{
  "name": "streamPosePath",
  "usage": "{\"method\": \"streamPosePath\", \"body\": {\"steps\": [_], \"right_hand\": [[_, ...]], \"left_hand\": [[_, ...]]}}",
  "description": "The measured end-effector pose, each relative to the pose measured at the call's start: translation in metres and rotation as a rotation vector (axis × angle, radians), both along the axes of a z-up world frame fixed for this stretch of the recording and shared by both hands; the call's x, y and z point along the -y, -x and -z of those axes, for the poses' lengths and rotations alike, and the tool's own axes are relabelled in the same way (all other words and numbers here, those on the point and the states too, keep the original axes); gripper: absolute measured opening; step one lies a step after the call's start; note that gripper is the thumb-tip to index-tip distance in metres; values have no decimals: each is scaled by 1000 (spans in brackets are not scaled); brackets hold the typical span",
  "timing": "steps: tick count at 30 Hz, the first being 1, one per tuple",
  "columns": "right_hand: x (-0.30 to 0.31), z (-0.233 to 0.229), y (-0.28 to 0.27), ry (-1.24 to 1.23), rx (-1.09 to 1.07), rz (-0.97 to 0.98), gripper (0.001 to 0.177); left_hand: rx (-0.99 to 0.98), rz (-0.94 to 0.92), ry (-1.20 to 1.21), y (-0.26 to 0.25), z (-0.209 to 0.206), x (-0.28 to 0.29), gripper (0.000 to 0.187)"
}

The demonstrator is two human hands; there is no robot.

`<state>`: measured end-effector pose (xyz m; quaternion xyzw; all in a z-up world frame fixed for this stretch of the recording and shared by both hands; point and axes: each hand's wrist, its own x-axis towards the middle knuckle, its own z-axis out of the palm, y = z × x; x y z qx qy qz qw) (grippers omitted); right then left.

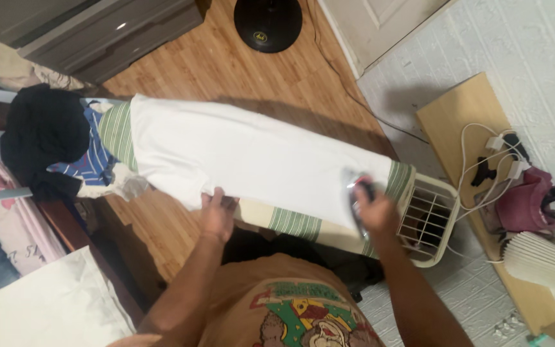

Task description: The person irons a white t-shirt and then a black t-shirt on an ironing board. They repeatedly smooth, lift, and reposition each shirt while using a steam iron to remove wrinkles.

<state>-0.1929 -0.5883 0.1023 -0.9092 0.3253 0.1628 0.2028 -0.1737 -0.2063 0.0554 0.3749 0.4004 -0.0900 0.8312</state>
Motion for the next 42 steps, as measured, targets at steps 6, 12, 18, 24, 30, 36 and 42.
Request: {"method": "streamPosePath", "body": {"steps": [6, 12, 18, 24, 30, 36, 42], "right_hand": [[51, 2, -26, 172, 205, -132, 66], [27, -12, -7, -5, -176, -537, 62], [-85, -19, -26, -153, -11, -694, 52], [-144, -9, -62, -3, -8, -657, 62], [-50, -16, -54, -88, -81, -280, 63], [-23, -18, -34, -123, -146, -562, 56], [-126, -11, -53, -159, 30, -867, 56]], "left_hand": [[-96, 7, -18, 2, 15, -2, 46], [5, -22, 67, 8, 38, -3, 50], [7, -63, 209, 2, 28, -7, 46], [-72, -78, 175, 0, 13, -5, 35], [-206, -152, 147, 3, 8, -18, 37], [-185, -150, 142, 10, 14, -35, 33], [-238, 41, -86, 20, 20, -52, 33]]}}
